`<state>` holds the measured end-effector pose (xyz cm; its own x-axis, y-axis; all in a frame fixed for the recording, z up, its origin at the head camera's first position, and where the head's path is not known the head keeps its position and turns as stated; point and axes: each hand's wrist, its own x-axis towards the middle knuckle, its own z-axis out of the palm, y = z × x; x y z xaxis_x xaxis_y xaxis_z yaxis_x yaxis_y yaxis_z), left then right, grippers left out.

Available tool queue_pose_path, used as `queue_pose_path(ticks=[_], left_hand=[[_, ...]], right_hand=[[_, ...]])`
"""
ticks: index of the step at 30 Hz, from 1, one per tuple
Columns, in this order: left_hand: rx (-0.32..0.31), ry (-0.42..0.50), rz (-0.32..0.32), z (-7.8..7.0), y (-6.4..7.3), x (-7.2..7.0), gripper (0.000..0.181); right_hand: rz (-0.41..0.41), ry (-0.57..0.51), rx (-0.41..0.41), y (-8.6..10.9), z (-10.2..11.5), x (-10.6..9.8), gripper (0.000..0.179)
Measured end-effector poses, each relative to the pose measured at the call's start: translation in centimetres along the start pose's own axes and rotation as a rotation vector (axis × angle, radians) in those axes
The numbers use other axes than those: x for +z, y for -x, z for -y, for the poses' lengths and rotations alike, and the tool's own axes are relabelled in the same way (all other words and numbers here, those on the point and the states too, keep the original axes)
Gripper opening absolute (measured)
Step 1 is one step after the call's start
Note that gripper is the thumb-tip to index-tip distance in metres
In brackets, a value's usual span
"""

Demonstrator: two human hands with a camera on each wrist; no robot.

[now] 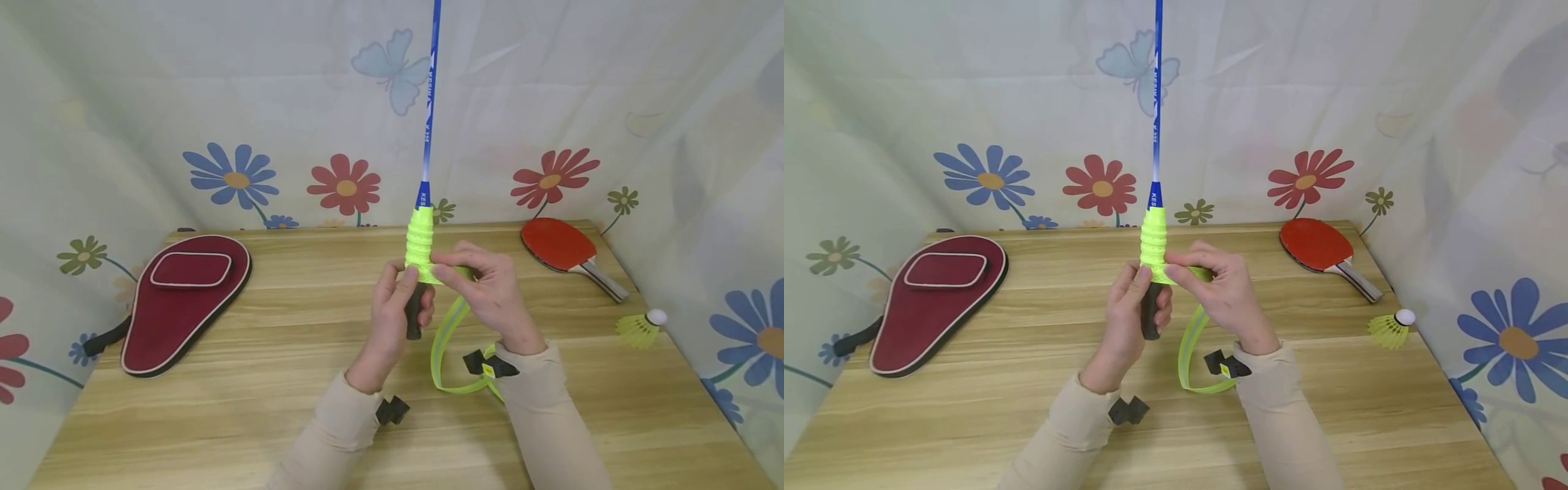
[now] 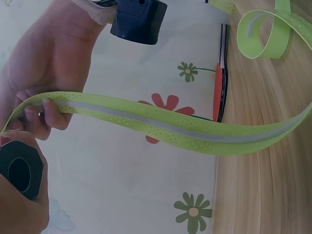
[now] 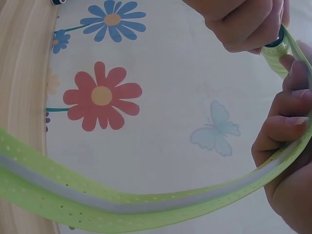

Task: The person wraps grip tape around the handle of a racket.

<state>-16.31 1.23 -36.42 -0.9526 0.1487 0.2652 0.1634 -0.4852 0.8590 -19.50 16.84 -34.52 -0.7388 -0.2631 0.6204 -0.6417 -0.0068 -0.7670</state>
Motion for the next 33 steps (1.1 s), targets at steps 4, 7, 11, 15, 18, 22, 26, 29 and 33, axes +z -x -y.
queue_pose_path(ticks=[4, 7, 11, 15, 18, 22, 26, 29, 33], left_hand=[[-0.001, 0.026, 0.016, -0.1, -0.12, -0.06, 0.022], [0.003, 0.04, 0.038, -0.11, -0.14, -0.09, 0.022], [0.008, 0.046, 0.062, -0.15, -0.12, -0.13, 0.023], [0.017, 0.04, 0.091, -0.14, -0.12, -0.28, 0.027], [0.019, 0.031, 0.116, -0.08, -0.09, -0.4, 0.03], [0.022, 0.033, 0.147, 0.06, 0.05, -0.34, 0.033], [0.026, 0.052, 0.167, 0.23, 0.2, -0.12, 0.034], [0.017, 0.052, 0.163, 0.32, 0.33, 0.04, 0.037], [0.003, 0.006, 0.136, 0.32, 0.5, 0.25, 0.045]], right_hand=[[0.008, -0.016, 0.001, -0.1, -0.12, -0.13, 0.016], [0.012, -0.034, -0.003, -0.16, -0.2, -0.25, 0.016], [0.019, -0.04, -0.005, -0.21, -0.28, -0.3, 0.016], [0.014, 0.0, 0.026, -0.23, -0.37, -0.18, 0.022], [0.018, 0.029, 0.053, -0.2, -0.27, -0.07, 0.03], [0.082, 0.034, 0.051, -0.09, -0.17, -0.15, 0.023], [0.146, 0.011, 0.018, 0.02, -0.36, -0.38, 0.027], [0.153, -0.019, -0.011, 0.02, -0.51, -0.5, 0.034], [0.124, -0.048, -0.051, -0.07, -0.37, -0.58, 0.03]])
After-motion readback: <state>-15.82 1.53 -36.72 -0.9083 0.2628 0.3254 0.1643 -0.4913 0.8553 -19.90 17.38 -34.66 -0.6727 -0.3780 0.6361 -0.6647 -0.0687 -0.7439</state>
